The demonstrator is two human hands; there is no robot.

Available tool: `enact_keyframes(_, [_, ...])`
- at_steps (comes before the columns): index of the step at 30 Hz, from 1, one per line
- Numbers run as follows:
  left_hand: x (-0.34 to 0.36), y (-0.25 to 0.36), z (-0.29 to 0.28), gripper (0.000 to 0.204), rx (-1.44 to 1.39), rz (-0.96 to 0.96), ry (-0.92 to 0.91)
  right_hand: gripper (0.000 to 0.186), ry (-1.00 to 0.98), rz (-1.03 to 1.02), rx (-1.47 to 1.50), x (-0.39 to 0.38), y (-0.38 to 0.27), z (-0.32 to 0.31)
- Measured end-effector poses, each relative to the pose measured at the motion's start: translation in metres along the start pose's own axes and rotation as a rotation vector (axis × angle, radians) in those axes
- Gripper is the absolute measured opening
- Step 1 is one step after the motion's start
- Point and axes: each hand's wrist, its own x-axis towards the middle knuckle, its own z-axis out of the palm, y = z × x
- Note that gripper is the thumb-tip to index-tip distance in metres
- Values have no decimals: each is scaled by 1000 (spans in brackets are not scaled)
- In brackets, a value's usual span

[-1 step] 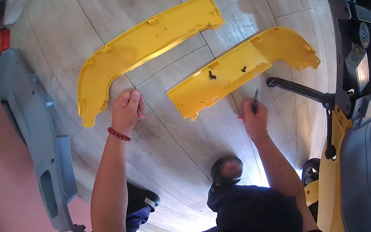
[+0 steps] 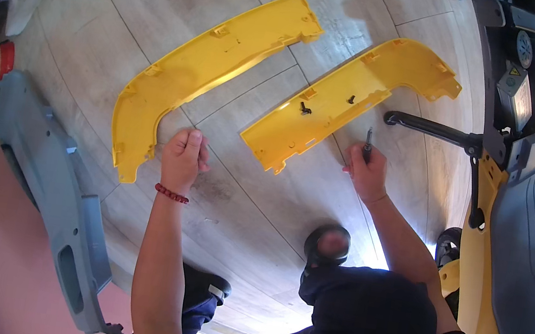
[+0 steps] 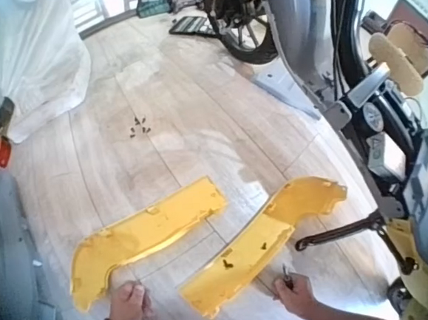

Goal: Removing and reinstalling screws in the storage compartment of a motorcycle.

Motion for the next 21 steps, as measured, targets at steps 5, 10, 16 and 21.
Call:
enact_keyframes(5, [1, 5, 7, 17, 147, 14, 6, 25, 43, -24, -66, 5, 12, -1])
enact_keyframes(10, [-1, -2, 2, 8, 96, 38, -5, 26, 10, -28, -44, 1, 3, 1])
enact_keyframes(16, [-1, -7, -1, 12, 46, 71, -52, 27, 30, -40, -69, -1, -4, 1])
enact_keyframes(21, [1, -14, -2, 14, -43, 109, -59, 28, -27, -23, -89, 2, -3, -2])
